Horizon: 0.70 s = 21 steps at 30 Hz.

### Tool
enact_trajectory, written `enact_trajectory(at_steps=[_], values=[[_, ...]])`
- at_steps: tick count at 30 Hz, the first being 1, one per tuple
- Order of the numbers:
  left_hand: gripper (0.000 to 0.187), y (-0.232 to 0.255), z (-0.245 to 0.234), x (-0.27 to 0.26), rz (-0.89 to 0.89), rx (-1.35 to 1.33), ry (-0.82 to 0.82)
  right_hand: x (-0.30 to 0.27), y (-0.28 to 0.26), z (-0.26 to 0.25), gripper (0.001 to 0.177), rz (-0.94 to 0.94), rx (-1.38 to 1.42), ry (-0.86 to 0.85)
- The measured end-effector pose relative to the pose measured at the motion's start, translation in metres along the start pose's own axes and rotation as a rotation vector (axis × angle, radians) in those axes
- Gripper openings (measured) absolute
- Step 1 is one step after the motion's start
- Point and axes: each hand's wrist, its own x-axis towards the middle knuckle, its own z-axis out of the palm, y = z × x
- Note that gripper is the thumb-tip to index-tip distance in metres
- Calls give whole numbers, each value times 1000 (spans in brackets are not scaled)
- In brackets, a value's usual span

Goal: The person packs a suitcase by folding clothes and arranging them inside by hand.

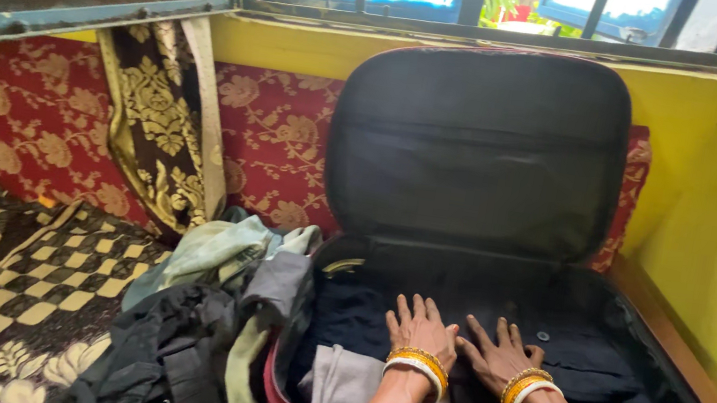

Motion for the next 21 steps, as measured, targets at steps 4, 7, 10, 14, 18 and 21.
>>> enact_trajectory(at_steps=[4,7,10,14,18,21], values=[[72,-18,-23,-3,43,0,106,12,-23,12,71,-130,8,101],[70,-31,-40,-9,69,-21,174,11,-50,8,72,-217,41,130],[70,-45,-60,-15,102,-28,254,0,-81,-9,72,-265,123,143],[67,-65,-88,-30,156,-12,341,-16,-118,-38,74,-301,172,145],[62,-89,-116,-40,228,13,512,-20,-146,-58,70,-622,-39,291],[61,-118,-133,-45,204,40,645,-22,-179,-74,59,-502,137,219]])
